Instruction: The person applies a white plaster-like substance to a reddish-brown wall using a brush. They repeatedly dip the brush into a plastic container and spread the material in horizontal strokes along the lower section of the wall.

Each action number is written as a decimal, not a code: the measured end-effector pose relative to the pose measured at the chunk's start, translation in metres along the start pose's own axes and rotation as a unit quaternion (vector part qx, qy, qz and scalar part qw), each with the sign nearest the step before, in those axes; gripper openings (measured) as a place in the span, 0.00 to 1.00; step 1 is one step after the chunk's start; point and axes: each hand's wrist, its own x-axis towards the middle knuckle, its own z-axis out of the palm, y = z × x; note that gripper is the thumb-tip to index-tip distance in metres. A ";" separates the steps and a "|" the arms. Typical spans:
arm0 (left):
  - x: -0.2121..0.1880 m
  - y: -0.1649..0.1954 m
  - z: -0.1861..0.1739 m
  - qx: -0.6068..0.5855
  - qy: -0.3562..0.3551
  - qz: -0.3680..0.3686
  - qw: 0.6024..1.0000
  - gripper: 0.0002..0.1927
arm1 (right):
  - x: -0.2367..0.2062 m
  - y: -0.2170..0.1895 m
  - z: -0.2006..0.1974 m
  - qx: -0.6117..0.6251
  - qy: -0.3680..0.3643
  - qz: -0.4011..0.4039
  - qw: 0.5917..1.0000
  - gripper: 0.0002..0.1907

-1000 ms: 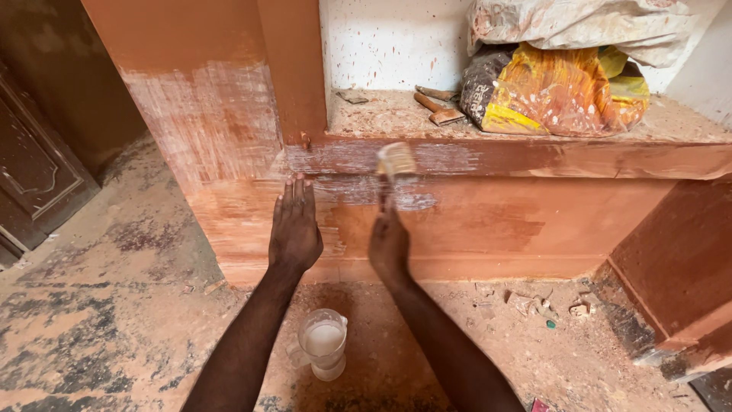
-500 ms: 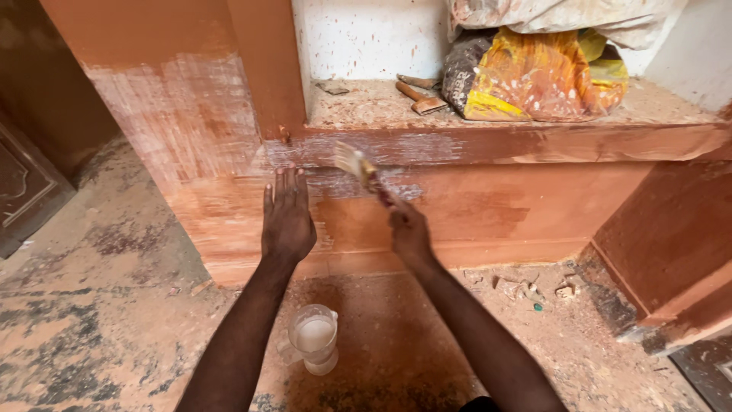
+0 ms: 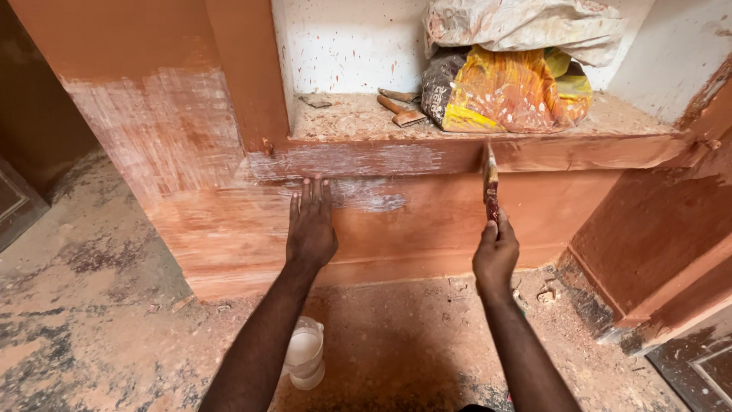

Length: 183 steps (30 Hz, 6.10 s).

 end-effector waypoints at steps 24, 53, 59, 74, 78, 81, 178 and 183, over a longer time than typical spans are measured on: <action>-0.165 -0.104 0.155 -0.047 0.034 -0.103 0.993 0.42 | -0.175 0.118 0.137 -0.034 -0.522 -0.157 0.838 0.21; -0.259 -0.147 0.226 -0.005 -0.238 -0.197 0.951 0.39 | -0.263 0.167 0.280 -0.343 -0.604 -0.378 0.612 0.16; -0.262 -0.146 0.227 -0.019 -0.235 -0.194 0.952 0.38 | -0.268 0.182 0.280 -0.384 -0.615 -0.350 0.594 0.14; -0.263 -0.143 0.225 0.005 -0.270 -0.199 0.942 0.38 | -0.212 0.175 0.189 -0.364 -0.647 -0.361 0.565 0.32; -0.264 -0.141 0.226 0.006 -0.271 -0.199 0.942 0.38 | -0.208 0.170 0.175 -0.399 -0.659 -0.344 0.537 0.30; -0.266 -0.141 0.227 0.015 -0.258 -0.193 0.946 0.38 | -0.202 0.160 0.168 -0.447 -0.659 -0.336 0.503 0.29; -0.044 0.127 0.189 0.014 -0.076 -0.066 0.995 0.42 | 0.149 0.242 -0.007 0.173 -0.099 0.090 0.976 0.14; -0.032 0.120 0.213 -0.008 -0.059 -0.052 0.997 0.42 | 0.133 0.259 -0.029 0.140 -0.010 0.120 0.983 0.18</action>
